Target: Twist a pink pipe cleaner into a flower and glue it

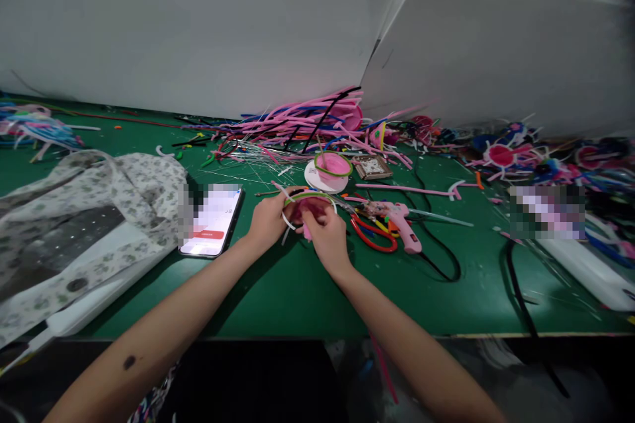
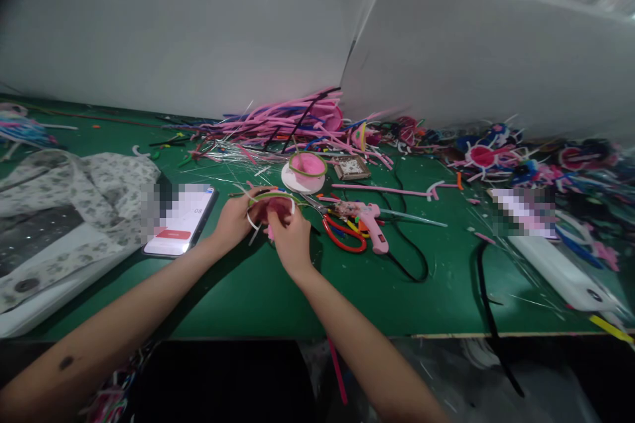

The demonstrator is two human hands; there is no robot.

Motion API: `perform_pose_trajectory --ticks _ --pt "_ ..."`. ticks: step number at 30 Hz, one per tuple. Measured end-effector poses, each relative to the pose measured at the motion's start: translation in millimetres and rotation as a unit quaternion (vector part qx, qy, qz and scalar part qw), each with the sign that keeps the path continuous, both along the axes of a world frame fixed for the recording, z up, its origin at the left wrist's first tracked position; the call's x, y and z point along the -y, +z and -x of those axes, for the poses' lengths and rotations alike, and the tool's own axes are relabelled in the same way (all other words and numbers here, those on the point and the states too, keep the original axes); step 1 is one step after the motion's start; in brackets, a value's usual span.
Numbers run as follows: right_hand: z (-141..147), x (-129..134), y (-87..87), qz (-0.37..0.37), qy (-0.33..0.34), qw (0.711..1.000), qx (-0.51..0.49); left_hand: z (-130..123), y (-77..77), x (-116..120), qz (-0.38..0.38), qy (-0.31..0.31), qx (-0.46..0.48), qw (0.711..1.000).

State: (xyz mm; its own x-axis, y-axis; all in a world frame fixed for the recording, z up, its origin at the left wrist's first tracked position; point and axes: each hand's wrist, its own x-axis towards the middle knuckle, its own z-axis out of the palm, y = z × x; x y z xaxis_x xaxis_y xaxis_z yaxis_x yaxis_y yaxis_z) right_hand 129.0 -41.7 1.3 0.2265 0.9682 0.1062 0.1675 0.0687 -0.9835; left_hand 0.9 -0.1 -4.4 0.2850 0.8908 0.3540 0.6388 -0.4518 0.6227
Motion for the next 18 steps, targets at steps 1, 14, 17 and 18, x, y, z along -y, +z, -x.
perform_pose_trajectory --ticks 1,14,17,18 --pt "0.0 -0.8 -1.3 0.001 0.006 1.000 -0.006 -0.1 -0.2 0.1 -0.001 0.002 -0.002 1.000" --pt "-1.4 -4.2 -7.4 0.017 0.022 1.000 -0.013 -1.1 0.3 1.4 0.003 0.019 -0.034 0.999" --pt "-1.5 -3.8 -6.6 0.019 0.023 0.999 -0.011 -1.0 0.4 1.5 0.003 0.022 -0.038 0.999" --pt "-1.7 -3.4 -6.1 0.019 0.025 0.999 -0.010 -0.9 0.4 1.2 0.003 0.024 -0.040 0.999"
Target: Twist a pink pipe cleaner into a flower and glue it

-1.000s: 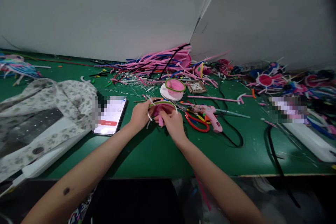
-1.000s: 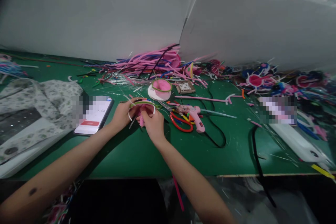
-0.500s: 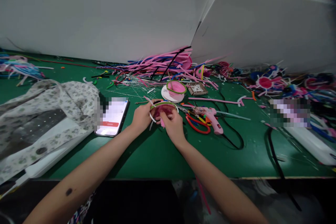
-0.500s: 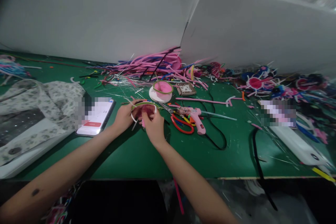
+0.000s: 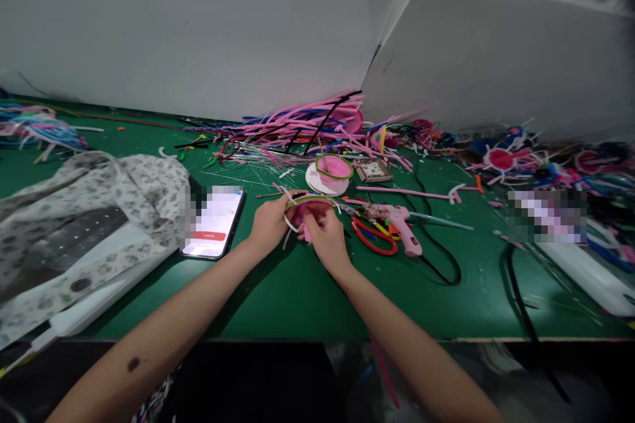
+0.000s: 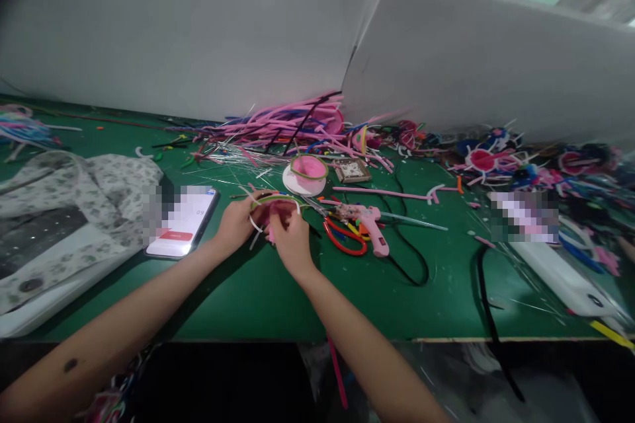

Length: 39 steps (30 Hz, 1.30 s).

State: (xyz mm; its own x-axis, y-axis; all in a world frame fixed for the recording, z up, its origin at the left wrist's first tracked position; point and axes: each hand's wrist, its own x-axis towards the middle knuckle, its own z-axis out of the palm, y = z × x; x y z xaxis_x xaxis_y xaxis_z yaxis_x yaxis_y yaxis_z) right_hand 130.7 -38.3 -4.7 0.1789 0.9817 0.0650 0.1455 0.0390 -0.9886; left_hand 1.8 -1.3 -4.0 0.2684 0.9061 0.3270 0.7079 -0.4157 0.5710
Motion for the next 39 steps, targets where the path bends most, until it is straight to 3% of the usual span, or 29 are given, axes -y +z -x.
perform_pose_trajectory --ticks 11,18,29,39 --pt "0 10 8.9 -0.033 0.022 0.999 0.014 -1 -1.4 -6 -0.009 0.044 -0.065 0.997" --pt "-2 17 12.0 -0.022 0.045 0.999 0.010 -2 0.9 -1 -0.029 0.029 -0.104 0.994" --pt "-7 17 6.5 0.077 0.022 0.989 -0.123 -3 1.5 4 -0.075 -0.010 -0.144 0.987" --pt "-6 13 5.3 0.084 0.011 0.980 -0.180 -5 4.1 4 -0.068 0.004 -0.168 0.983"
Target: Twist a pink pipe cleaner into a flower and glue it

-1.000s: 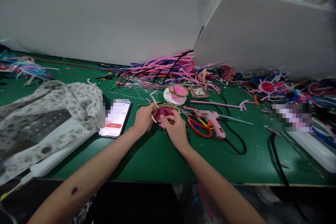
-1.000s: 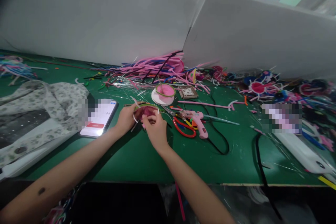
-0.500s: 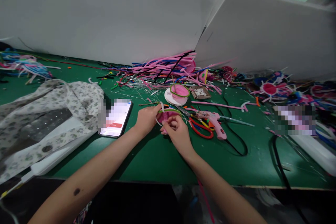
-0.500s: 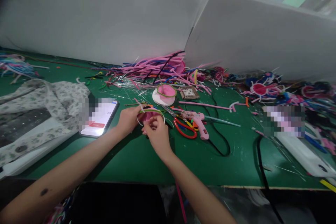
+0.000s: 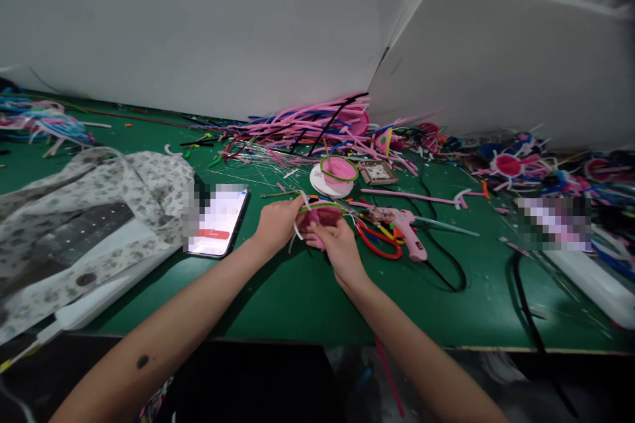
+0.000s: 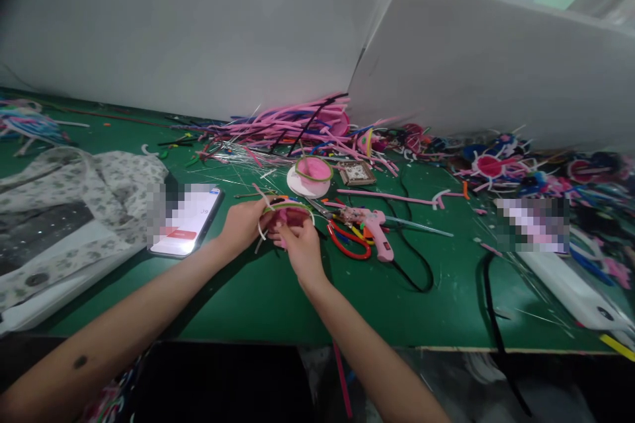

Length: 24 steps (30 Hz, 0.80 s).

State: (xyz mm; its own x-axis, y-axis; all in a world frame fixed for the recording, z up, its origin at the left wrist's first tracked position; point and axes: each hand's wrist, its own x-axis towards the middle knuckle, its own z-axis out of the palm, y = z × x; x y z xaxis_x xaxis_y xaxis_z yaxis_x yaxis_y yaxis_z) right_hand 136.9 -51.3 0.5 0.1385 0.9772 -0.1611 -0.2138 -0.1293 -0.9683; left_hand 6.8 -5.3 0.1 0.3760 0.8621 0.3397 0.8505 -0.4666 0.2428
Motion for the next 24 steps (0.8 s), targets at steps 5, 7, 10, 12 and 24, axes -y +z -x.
perform_pose_trajectory --ticks 5,7,10,12,24 --pt "4 5 1.7 0.015 0.002 1.000 -0.006 -1 -0.9 0 0.001 0.009 -0.001 1.000" --pt "4 7 2.8 0.027 0.006 1.000 -0.009 -1 -1.4 0 0.001 0.008 -0.002 1.000" --pt "0 7 5.3 0.053 0.024 0.998 -0.014 -1 -1.7 -1 0.000 0.008 -0.001 1.000" --pt "-3 6 7.3 0.070 0.039 0.997 -0.017 0 -0.9 -1 -0.001 0.004 0.001 1.000" --pt "-12 2 6.8 0.077 0.047 0.996 -0.016 6 2.5 -5 0.001 -0.032 -0.004 0.999"
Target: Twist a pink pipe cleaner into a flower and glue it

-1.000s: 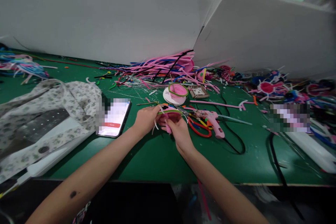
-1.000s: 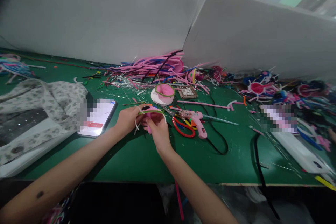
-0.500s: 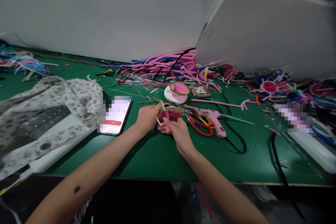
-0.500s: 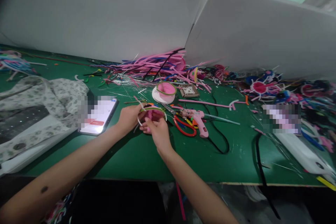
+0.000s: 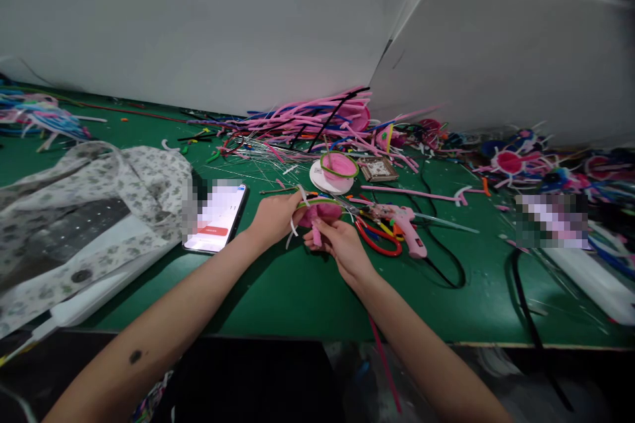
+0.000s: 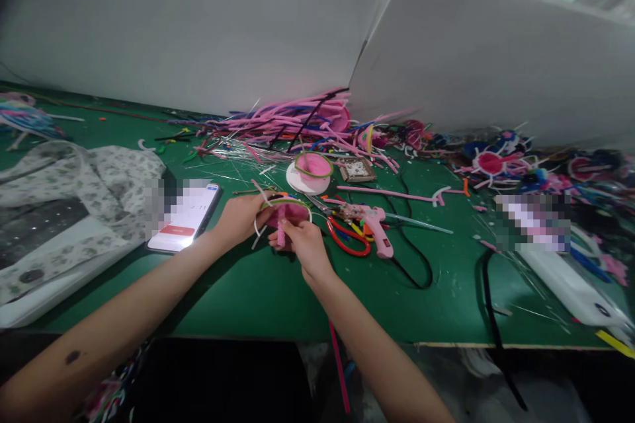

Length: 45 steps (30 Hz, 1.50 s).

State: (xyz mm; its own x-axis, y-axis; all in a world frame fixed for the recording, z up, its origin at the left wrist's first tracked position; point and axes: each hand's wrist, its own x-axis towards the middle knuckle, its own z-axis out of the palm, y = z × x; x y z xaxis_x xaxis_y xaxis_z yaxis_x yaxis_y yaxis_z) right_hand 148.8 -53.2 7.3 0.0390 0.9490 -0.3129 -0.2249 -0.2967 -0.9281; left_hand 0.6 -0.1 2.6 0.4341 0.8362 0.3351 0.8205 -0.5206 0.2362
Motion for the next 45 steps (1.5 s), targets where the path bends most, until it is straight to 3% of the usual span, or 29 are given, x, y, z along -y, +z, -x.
perform_pose_trajectory --ticks 19,34,40,45 --pt "-6 22 7.9 0.012 0.036 0.999 0.011 -3 -8.3 0 -0.037 -0.007 0.004 0.999" --pt "-7 30 9.5 0.034 0.061 0.998 -0.008 0 -0.8 2 -0.023 -0.024 0.033 0.999" --pt "-2 16 12.9 0.007 0.056 0.998 -0.012 1 2.3 6 0.019 -0.057 0.095 0.994" --pt "2 -6 16.5 -0.091 0.009 0.996 0.012 0 3.3 8 0.034 -0.075 0.270 0.959"
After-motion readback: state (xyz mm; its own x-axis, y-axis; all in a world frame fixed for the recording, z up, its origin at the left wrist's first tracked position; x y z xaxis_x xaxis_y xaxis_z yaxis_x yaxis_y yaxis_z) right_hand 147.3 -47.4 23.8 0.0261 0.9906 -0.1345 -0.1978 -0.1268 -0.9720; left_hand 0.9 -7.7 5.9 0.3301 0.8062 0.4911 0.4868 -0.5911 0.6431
